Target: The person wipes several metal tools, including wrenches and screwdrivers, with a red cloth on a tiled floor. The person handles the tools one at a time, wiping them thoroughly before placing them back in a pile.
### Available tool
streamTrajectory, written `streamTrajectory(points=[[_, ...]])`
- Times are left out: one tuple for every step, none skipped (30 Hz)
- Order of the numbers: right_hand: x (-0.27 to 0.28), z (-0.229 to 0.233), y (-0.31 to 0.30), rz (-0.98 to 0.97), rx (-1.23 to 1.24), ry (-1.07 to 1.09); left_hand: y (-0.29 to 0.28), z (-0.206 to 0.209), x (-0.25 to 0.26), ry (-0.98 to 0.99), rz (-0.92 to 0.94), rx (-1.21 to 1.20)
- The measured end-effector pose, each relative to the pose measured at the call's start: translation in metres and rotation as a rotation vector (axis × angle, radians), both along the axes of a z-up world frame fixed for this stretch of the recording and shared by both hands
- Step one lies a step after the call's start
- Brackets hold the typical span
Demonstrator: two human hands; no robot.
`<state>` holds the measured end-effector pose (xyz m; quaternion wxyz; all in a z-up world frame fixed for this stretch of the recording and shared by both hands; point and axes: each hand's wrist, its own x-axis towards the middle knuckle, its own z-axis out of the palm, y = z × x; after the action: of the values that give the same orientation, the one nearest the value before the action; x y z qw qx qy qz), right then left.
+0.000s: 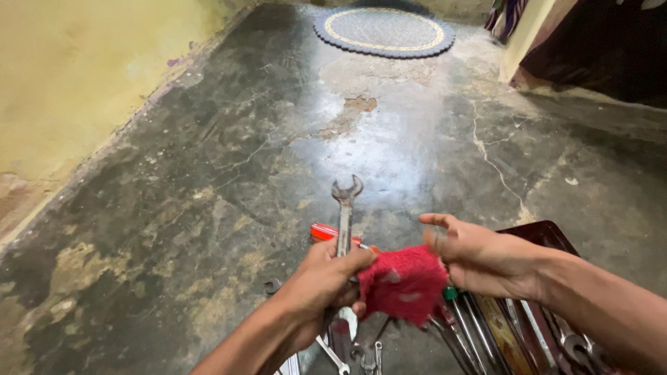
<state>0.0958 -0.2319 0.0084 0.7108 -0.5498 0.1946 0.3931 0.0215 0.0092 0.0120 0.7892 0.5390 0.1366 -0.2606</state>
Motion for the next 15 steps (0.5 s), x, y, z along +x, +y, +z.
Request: streamTrajectory(points=[[-0.004, -0.002, 0.001, 0.090, -0.056, -0.037, 0.000, -0.003, 0.000, -0.001, 0.031, 0.024], [-0.007, -0.003, 0.001, 0.180, -0.111, -0.075, 0.000, -0.006, 0.001, -0.001, 0.061, 0.048], [-0.009, -0.003, 0.003, 0.269, -0.163, -0.115, 0.000, -0.008, 0.002, -0.004, 0.091, 0.075], [-0.010, -0.003, 0.006, 0.321, -0.184, -0.137, 0.001, -0.010, 0.004, -0.027, 0.106, 0.097], [-0.010, -0.002, 0.008, 0.373, -0.206, -0.158, 0.001, -0.011, 0.005, -0.049, 0.120, 0.118], [-0.010, -0.001, 0.010, 0.425, -0.228, -0.178, 0.001, -0.013, 0.005, -0.070, 0.134, 0.139], [-0.010, 0.000, 0.012, 0.476, -0.344, -0.240, 0.001, -0.013, 0.005, -0.056, 0.155, 0.157], [-0.010, 0.002, 0.015, 0.525, -0.460, -0.301, 0.001, -0.012, 0.006, -0.042, 0.177, 0.175], [-0.011, 0.004, 0.018, 0.575, -0.577, -0.361, 0.000, -0.011, 0.006, -0.027, 0.198, 0.192], [-0.012, 0.007, 0.019, 0.614, -0.657, -0.430, 0.001, -0.010, 0.006, -0.035, 0.174, 0.223], [-0.014, 0.009, 0.021, 0.653, -0.736, -0.497, 0.005, -0.008, 0.006, -0.040, 0.150, 0.254], [-0.015, 0.011, 0.023, 0.692, -0.815, -0.565, 0.008, -0.007, 0.006, -0.045, 0.126, 0.285], [-0.017, 0.014, 0.024, 0.663, -0.823, -0.598, 0.011, -0.006, 0.007, -0.050, 0.087, 0.332], [-0.018, 0.016, 0.024, 0.634, -0.832, -0.630, 0.013, -0.006, 0.009, -0.056, 0.048, 0.380], [-0.019, 0.018, 0.024, 0.602, -0.842, -0.666, 0.016, -0.006, 0.010, -0.065, 0.009, 0.426]])
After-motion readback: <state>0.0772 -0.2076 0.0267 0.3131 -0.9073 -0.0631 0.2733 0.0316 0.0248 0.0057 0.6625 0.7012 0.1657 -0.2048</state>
